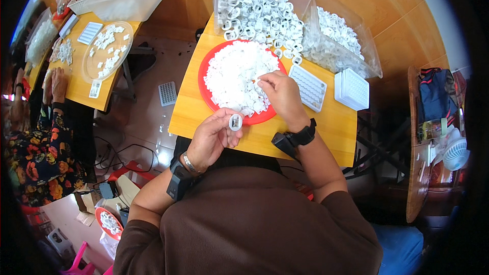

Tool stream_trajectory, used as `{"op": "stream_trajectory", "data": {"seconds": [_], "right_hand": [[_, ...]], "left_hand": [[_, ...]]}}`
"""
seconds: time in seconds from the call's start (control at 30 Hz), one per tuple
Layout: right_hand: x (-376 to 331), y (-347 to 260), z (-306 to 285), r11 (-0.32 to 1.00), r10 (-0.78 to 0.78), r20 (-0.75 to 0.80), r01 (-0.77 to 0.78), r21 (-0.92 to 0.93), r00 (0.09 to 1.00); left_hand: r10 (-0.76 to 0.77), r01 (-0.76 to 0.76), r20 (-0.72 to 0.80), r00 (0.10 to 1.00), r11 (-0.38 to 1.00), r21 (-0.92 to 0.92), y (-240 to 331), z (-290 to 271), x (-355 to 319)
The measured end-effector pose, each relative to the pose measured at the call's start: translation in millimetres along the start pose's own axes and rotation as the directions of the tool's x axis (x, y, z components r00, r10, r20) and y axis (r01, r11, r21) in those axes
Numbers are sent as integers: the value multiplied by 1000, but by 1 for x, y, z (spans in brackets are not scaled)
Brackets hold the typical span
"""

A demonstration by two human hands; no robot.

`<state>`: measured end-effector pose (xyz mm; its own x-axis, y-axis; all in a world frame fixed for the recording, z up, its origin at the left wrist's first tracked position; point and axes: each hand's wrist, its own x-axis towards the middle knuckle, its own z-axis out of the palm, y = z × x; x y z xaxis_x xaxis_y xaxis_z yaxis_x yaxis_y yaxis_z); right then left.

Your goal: Manually assembling small white plastic components into larger circular housings.

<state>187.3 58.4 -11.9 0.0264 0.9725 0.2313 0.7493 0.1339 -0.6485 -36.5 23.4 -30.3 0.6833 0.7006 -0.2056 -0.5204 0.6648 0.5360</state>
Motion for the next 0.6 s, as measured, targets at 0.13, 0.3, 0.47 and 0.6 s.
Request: {"op": "stream_trajectory", "data": {"seconds": [0.13, 0.3, 0.47, 0.6], "right_hand": [[-4, 13, 1, 966, 50, -53, -35, 255, 997], [-10, 19, 2, 877, 131, 36, -133, 462, 991], [-11, 20, 0, 796, 153, 121, -194, 573, 981], [-11, 25, -1, 723, 137, 128, -188, 664, 982]], "left_hand": [[-9, 9, -10, 1000, 1000, -7, -3, 0, 1], [-20, 21, -20, 1000, 999, 44, -6, 4, 3], [-28, 29, -19, 999, 998, 47, -6, 9, 7], [-51, 51, -15, 999, 998, 31, -7, 9, 11]]}}
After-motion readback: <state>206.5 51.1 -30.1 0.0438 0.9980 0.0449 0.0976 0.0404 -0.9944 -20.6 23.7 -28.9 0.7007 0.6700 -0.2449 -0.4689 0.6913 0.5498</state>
